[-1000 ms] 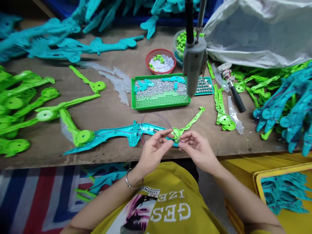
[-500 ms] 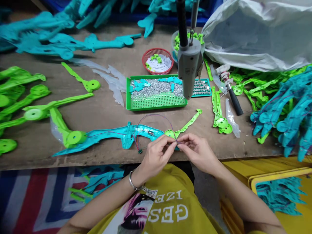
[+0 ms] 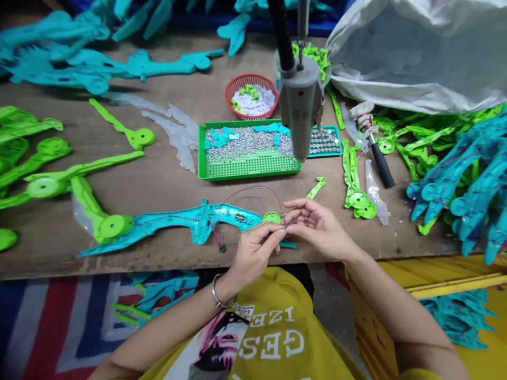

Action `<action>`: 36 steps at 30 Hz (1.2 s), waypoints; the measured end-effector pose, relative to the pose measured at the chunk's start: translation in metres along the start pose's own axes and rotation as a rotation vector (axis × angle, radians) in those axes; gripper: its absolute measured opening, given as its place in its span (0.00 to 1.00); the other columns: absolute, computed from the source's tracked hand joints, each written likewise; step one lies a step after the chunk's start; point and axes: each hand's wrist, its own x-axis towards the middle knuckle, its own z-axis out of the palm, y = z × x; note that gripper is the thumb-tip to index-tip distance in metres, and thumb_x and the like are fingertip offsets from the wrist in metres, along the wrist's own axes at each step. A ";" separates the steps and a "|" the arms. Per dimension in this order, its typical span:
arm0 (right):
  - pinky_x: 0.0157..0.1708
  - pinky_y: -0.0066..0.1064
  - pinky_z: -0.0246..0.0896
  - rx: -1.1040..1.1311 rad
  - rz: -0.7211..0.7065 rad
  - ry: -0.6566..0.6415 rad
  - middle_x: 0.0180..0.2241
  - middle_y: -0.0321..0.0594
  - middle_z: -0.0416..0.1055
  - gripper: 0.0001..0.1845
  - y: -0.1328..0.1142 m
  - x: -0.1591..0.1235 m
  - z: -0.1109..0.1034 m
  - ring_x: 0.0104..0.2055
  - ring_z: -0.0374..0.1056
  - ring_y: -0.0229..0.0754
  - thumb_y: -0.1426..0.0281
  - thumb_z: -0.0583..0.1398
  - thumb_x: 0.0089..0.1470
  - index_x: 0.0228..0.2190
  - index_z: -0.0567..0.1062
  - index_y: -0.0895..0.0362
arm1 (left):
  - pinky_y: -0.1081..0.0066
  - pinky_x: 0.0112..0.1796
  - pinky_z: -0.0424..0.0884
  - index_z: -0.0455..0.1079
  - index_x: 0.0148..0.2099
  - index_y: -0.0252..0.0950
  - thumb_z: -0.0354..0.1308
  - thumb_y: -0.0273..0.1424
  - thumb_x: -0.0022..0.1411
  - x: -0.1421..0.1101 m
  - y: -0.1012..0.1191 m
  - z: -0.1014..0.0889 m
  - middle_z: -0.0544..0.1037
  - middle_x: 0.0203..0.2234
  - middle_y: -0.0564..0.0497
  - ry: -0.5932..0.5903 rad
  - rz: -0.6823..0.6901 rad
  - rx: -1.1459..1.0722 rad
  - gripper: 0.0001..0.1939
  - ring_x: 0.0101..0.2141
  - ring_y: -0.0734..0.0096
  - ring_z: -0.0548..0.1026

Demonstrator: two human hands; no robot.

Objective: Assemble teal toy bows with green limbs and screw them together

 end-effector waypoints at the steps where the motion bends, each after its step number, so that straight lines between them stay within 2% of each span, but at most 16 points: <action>1: 0.41 0.32 0.71 -0.009 0.000 -0.011 0.36 0.38 0.76 0.23 -0.001 0.001 -0.001 0.38 0.73 0.37 0.65 0.70 0.51 0.49 0.73 0.53 | 0.73 0.31 0.66 0.77 0.38 0.38 0.56 0.39 0.69 0.000 0.000 0.001 0.72 0.21 0.55 -0.001 -0.008 -0.003 0.13 0.25 0.75 0.70; 7: 0.39 0.31 0.71 -0.075 -0.003 -0.082 0.34 0.36 0.73 0.21 -0.008 0.009 -0.010 0.37 0.72 0.37 0.65 0.69 0.52 0.46 0.72 0.54 | 0.73 0.28 0.66 0.75 0.35 0.37 0.54 0.40 0.70 0.003 0.003 0.006 0.71 0.18 0.56 -0.018 -0.044 -0.029 0.16 0.22 0.75 0.70; 9: 0.39 0.31 0.72 -0.096 -0.026 -0.073 0.34 0.36 0.72 0.19 -0.008 0.015 -0.016 0.37 0.72 0.36 0.66 0.68 0.52 0.44 0.71 0.55 | 0.73 0.29 0.67 0.76 0.38 0.37 0.52 0.40 0.71 0.004 0.005 0.006 0.73 0.20 0.56 -0.043 -0.033 0.021 0.16 0.22 0.75 0.71; 11: 0.38 0.31 0.72 -0.139 -0.044 -0.044 0.35 0.36 0.71 0.17 -0.007 0.022 -0.023 0.35 0.73 0.36 0.66 0.67 0.53 0.43 0.70 0.55 | 0.71 0.32 0.70 0.76 0.46 0.36 0.53 0.39 0.71 0.005 0.005 0.005 0.78 0.26 0.52 -0.026 0.066 0.161 0.15 0.26 0.73 0.74; 13: 0.36 0.32 0.73 -0.218 -0.047 -0.012 0.34 0.35 0.70 0.17 -0.005 0.031 -0.032 0.33 0.74 0.37 0.67 0.66 0.53 0.43 0.68 0.55 | 0.67 0.40 0.72 0.72 0.54 0.34 0.55 0.38 0.70 0.004 0.003 0.003 0.80 0.38 0.46 0.018 0.234 0.382 0.16 0.35 0.67 0.77; 15: 0.34 0.33 0.73 -0.338 -0.056 -0.008 0.34 0.36 0.71 0.17 -0.003 0.038 -0.038 0.32 0.74 0.38 0.68 0.65 0.53 0.43 0.67 0.54 | 0.58 0.48 0.70 0.68 0.59 0.31 0.59 0.38 0.67 0.004 -0.002 0.001 0.78 0.48 0.40 0.045 0.368 0.633 0.23 0.46 0.57 0.75; 17: 0.35 0.34 0.72 -0.478 -0.100 -0.049 0.34 0.38 0.72 0.16 -0.002 0.045 -0.042 0.33 0.74 0.40 0.70 0.64 0.52 0.42 0.67 0.54 | 0.51 0.54 0.65 0.65 0.62 0.30 0.62 0.41 0.64 0.005 -0.009 -0.001 0.75 0.53 0.37 0.022 0.419 0.823 0.30 0.53 0.49 0.70; 19: 0.38 0.35 0.71 -0.616 -0.169 -0.110 0.34 0.38 0.74 0.14 -0.003 0.050 -0.042 0.35 0.74 0.41 0.72 0.63 0.52 0.41 0.67 0.54 | 0.49 0.55 0.63 0.65 0.62 0.30 0.62 0.45 0.62 0.006 -0.015 -0.003 0.75 0.54 0.38 -0.006 0.433 0.906 0.32 0.54 0.47 0.69; 21: 0.40 0.35 0.70 -0.702 -0.209 -0.179 0.33 0.38 0.75 0.13 -0.004 0.053 -0.040 0.37 0.74 0.41 0.74 0.61 0.52 0.41 0.67 0.54 | 0.50 0.55 0.62 0.67 0.60 0.30 0.60 0.47 0.63 0.008 -0.020 -0.005 0.76 0.51 0.39 -0.017 0.452 0.921 0.31 0.53 0.49 0.69; 26: 0.39 0.33 0.68 -0.730 -0.186 -0.313 0.34 0.38 0.75 0.15 0.000 0.058 -0.032 0.37 0.73 0.40 0.75 0.59 0.54 0.44 0.65 0.55 | 0.51 0.57 0.61 0.69 0.57 0.32 0.58 0.48 0.62 0.009 -0.024 -0.019 0.77 0.49 0.41 -0.060 0.500 0.909 0.29 0.51 0.52 0.71; 31: 0.38 0.32 0.66 -0.786 -0.192 -0.329 0.34 0.37 0.76 0.15 0.003 0.055 -0.023 0.36 0.73 0.40 0.75 0.58 0.55 0.44 0.64 0.55 | 0.52 0.57 0.62 0.69 0.56 0.33 0.58 0.47 0.62 0.005 -0.026 -0.034 0.76 0.49 0.41 -0.109 0.525 0.910 0.28 0.51 0.53 0.71; 36: 0.38 0.31 0.65 -0.868 -0.206 -0.349 0.35 0.38 0.77 0.16 -0.002 0.054 -0.018 0.37 0.74 0.40 0.77 0.58 0.54 0.44 0.64 0.55 | 0.51 0.56 0.62 0.69 0.56 0.33 0.57 0.49 0.62 0.004 -0.027 -0.036 0.76 0.49 0.40 -0.127 0.531 0.926 0.29 0.51 0.52 0.71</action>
